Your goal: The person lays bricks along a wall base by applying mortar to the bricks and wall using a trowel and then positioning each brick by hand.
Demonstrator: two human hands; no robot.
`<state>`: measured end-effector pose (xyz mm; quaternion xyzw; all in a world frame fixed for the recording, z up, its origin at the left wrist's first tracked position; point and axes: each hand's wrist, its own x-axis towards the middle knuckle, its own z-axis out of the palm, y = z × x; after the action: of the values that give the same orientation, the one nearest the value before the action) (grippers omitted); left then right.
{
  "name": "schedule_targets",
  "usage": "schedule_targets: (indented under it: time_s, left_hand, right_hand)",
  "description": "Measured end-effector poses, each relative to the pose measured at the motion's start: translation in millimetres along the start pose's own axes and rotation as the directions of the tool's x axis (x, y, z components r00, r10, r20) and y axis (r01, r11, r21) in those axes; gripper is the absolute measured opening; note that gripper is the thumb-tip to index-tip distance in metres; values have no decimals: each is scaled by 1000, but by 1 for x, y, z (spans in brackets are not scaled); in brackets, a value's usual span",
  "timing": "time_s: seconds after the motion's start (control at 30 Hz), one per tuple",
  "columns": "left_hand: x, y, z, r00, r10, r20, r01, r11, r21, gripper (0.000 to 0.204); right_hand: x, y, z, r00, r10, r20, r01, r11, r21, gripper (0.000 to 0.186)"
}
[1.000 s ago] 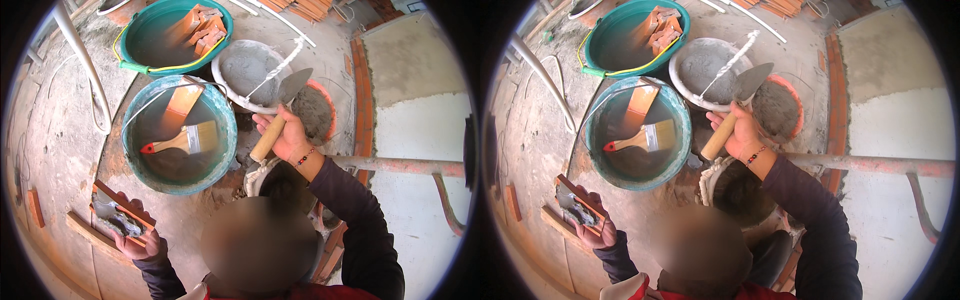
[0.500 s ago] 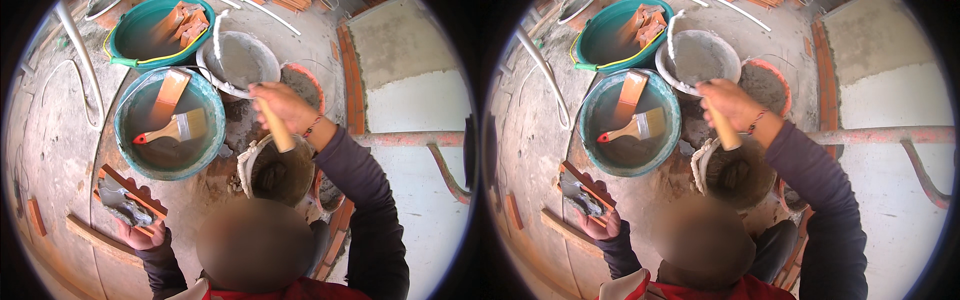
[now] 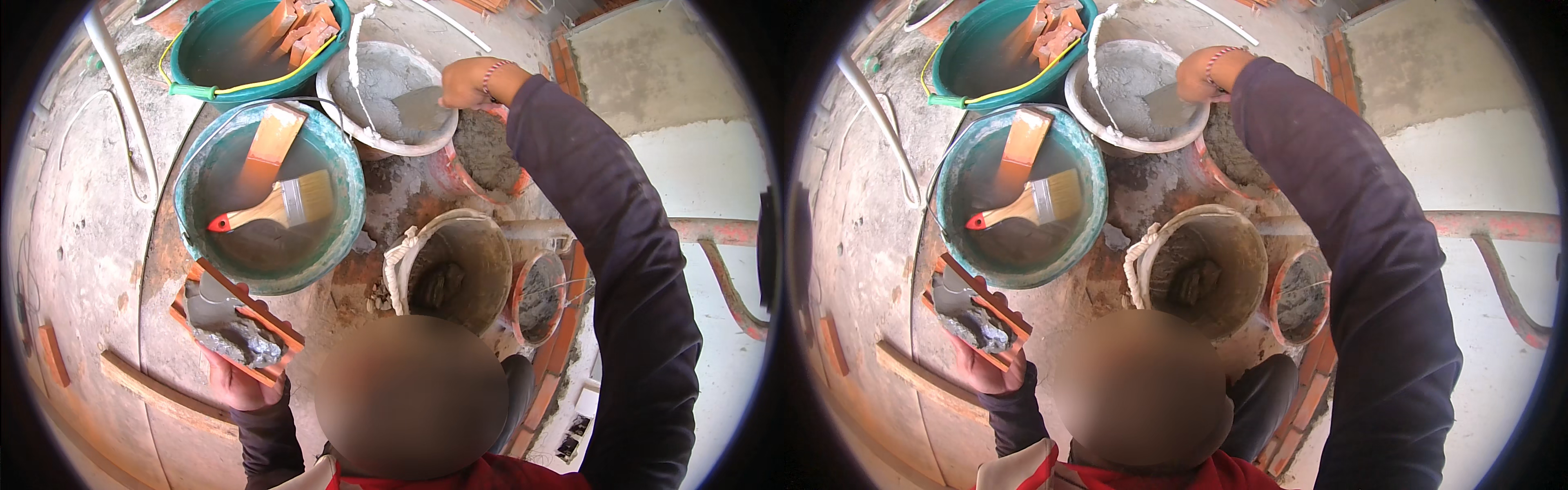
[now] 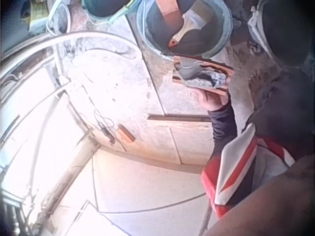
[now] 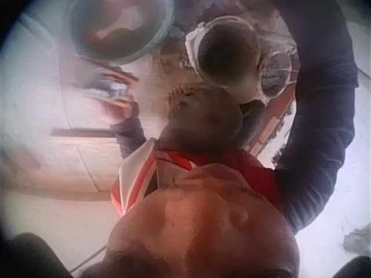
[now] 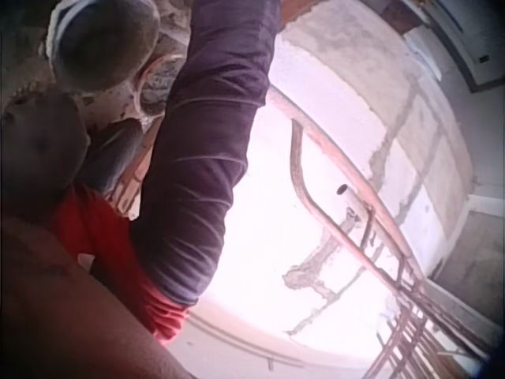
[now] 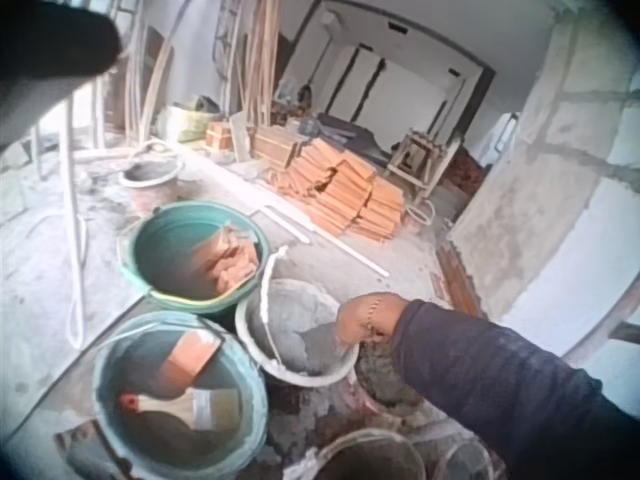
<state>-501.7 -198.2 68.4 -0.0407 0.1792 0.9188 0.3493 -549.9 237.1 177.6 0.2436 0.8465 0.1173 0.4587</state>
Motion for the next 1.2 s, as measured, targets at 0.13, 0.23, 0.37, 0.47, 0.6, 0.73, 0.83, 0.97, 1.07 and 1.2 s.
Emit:
schedule_targets:
  time_s: [0.13, 0.23, 0.37, 0.47, 0.6, 0.73, 0.83, 0.97, 1.07, 1.2]
  left_hand:
    - [-5, -1, -9, 1000, -17, -7, 18, 998, 57, 65]
    - [-5, -6, -4, 1000, -10, -24, 11, 999, 45, 63]
    - [-4, -7, -2, 998, -45, -47, 47, 998, 42, 60]
    - [-3, -9, 0, 998, -67, -16, 67, 998, 15, 59]
    - [1, -12, 2, 996, -83, 19, 83, 996, 28, 59]
    - [5, -17, 8, 985, -131, 109, 132, 991, 0, 59]
    - [8, -25, 8, 972, -151, 182, 146, 988, 39, 58]
    - [11, -34, 24, 923, -206, 324, 215, 977, 8, 54]
    - [6, -47, 34, 910, -207, 359, 246, 967, -65, 57]
    - [3, -56, 41, 849, -281, 447, 344, 937, -66, 57]
  right_hand:
    - [17, -2, 5, 996, -49, 72, 25, 951, 309, 42]
    - [34, 5, 22, 991, -130, 44, 90, 857, 507, 38]
    - [33, 5, 36, 991, -125, 57, 55, 740, 670, 36]
    - [32, 19, 65, 984, -176, 21, 92, 608, 789, 37]
    - [15, 30, 84, 986, -161, -50, 118, 449, 886, 36]
    - [-9, 43, 101, 990, -63, -123, 137, 362, 922, 37]
    - [-40, 59, 117, 980, -31, -195, 195, 305, 932, 38]
    - [-118, 70, 164, 977, 32, -212, 201, 207, 958, 36]
    - [-200, 75, 192, 973, 147, -180, 144, 227, 963, 36]
    - [-305, 77, 259, 968, 235, -85, 39, 196, 980, 39]
